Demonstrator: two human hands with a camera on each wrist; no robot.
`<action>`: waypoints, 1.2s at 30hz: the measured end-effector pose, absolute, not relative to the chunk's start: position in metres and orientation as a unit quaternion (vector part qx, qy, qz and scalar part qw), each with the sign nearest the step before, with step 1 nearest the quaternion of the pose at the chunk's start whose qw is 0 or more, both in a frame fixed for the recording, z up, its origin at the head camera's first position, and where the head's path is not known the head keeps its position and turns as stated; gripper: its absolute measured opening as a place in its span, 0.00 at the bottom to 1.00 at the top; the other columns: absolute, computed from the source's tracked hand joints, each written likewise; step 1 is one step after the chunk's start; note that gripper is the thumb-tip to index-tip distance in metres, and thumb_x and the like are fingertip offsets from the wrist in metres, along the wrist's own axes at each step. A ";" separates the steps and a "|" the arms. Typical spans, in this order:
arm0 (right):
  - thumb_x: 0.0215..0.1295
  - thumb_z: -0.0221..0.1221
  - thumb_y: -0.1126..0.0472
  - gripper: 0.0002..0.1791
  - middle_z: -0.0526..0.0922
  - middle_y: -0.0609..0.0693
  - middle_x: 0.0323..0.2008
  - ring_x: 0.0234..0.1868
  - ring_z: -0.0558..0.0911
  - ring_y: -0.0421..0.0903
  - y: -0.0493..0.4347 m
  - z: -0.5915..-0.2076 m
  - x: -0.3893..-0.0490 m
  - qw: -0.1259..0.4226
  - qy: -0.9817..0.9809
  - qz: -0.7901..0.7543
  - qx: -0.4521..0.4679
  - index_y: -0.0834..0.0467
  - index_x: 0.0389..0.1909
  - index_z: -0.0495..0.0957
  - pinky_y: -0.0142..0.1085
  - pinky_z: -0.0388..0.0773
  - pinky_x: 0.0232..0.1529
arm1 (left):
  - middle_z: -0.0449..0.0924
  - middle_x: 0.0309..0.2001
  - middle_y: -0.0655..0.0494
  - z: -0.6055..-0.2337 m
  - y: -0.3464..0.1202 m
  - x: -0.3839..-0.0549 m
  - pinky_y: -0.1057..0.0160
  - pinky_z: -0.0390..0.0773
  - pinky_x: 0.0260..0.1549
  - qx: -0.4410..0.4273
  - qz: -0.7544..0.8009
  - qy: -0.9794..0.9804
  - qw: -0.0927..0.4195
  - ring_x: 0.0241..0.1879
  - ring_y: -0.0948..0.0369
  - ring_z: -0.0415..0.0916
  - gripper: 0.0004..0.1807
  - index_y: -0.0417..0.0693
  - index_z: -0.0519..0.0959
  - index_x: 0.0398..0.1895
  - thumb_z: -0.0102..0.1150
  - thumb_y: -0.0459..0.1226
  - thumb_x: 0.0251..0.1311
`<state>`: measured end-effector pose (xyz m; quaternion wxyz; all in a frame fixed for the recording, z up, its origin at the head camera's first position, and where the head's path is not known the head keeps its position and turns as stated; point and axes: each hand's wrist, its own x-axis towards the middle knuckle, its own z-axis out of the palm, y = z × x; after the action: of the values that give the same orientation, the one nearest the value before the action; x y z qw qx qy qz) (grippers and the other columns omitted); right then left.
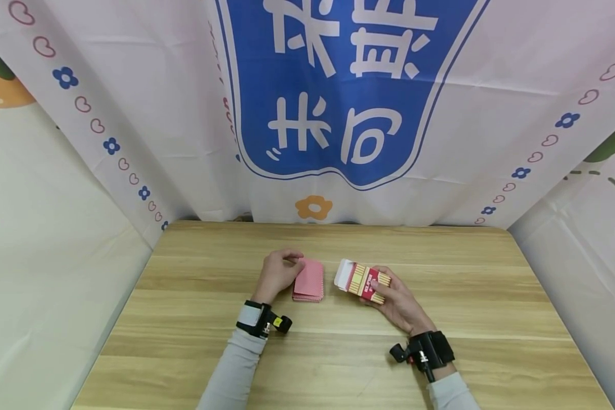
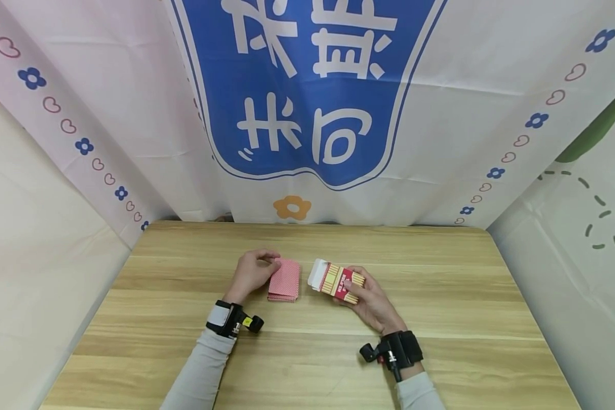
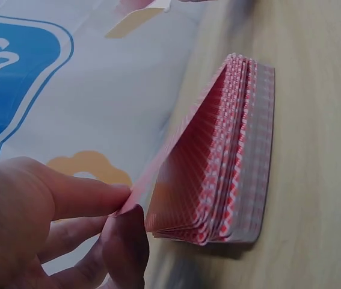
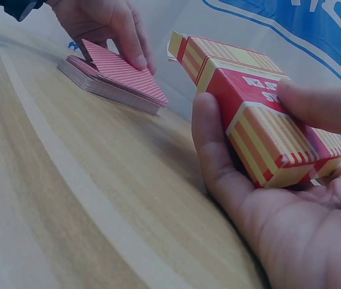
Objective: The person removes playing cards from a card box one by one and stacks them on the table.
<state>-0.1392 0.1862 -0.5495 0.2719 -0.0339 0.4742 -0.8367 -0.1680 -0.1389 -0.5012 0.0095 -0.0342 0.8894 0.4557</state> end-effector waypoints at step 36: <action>0.83 0.52 0.66 0.21 0.66 0.56 0.69 0.65 0.79 0.52 0.186 -0.549 -0.140 0.271 0.476 -0.836 -0.022 0.50 0.70 0.63 0.46 0.83 0.62 | 0.88 0.42 0.53 -0.508 -0.137 -0.170 0.63 0.75 0.33 -0.042 0.421 0.906 0.018 0.35 0.60 0.79 0.07 0.48 0.89 0.47 0.70 0.36 0.69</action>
<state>-0.1398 0.1858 -0.5490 0.2712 -0.0224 0.4760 -0.8363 -0.1702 -0.1375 -0.5080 0.0182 -0.0418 0.9061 0.4207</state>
